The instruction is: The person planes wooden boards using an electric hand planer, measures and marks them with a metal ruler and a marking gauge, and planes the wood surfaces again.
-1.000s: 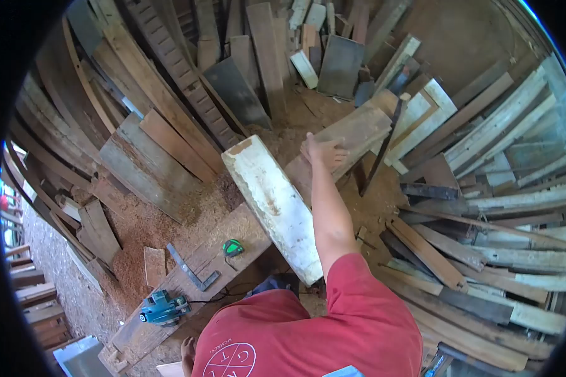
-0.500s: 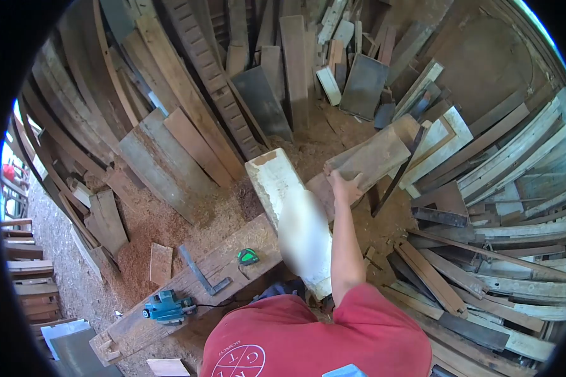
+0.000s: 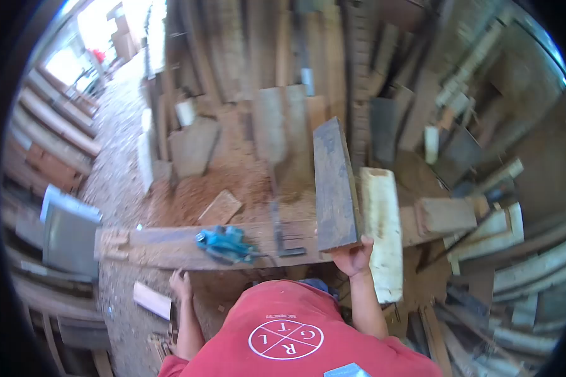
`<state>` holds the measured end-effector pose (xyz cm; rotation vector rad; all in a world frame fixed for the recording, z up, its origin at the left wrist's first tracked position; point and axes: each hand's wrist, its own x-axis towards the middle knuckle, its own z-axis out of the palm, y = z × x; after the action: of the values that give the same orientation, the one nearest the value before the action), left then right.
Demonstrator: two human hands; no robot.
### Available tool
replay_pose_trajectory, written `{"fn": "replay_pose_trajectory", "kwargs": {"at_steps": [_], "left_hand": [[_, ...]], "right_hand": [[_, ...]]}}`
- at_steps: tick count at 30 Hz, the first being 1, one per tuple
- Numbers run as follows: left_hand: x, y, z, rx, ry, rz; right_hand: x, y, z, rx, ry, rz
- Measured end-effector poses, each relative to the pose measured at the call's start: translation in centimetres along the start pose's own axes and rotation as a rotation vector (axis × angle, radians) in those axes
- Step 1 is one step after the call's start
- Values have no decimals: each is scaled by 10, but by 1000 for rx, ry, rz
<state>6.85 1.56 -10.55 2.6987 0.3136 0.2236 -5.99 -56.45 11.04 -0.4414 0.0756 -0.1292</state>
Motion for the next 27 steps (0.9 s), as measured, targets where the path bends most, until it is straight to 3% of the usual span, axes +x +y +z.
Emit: {"fn": "replay_pose_trajectory", "kwargs": {"at_steps": [3, 4, 7, 9, 10, 11, 13, 14, 16, 17, 19, 20, 25, 27], "left_hand": [[24, 33, -23, -346, 76, 60], [22, 76, -54, -547, 1, -54], [24, 140, -98, -1153, -291, -87], [14, 188, -154, -1588, -423, -314], [14, 196, -163, -1786, -432, -411], [18, 194, -156, -1799, -369, -436], [27, 168, -127, -1228, 38, -373], [30, 141, -117, -1234, 76, -411], [37, 87, -92, -1749, -296, -730], [31, 65, -72, -1760, -272, -754], [29, 38, -48, -2045, -359, -943], [20, 38, -42, -1990, -242, -883], [6, 28, -49, -2004, -258, -878], [10, 38, -59, -1750, 78, -880]], "right_hand": [[29, 54, 24, -199, -88, 218], [36, 69, 45, -352, -112, 271], [63, 126, 111, -608, -214, 357], [83, 170, 137, -1119, -517, 223], [91, 195, 146, -1114, -570, 264], [97, 221, 148, -1293, -669, 264], [105, 268, 150, -1650, -875, 233], [108, 289, 154, -1763, -908, 230], [115, 324, 169, -1895, -965, 277], [113, 336, 171, -2034, -969, 307], [114, 351, 169, -2052, -1028, 265], [115, 352, 171, -1989, -1033, 256], [120, 332, 166, -1781, -879, 357], [116, 322, 158, -1786, -788, 398]]}}
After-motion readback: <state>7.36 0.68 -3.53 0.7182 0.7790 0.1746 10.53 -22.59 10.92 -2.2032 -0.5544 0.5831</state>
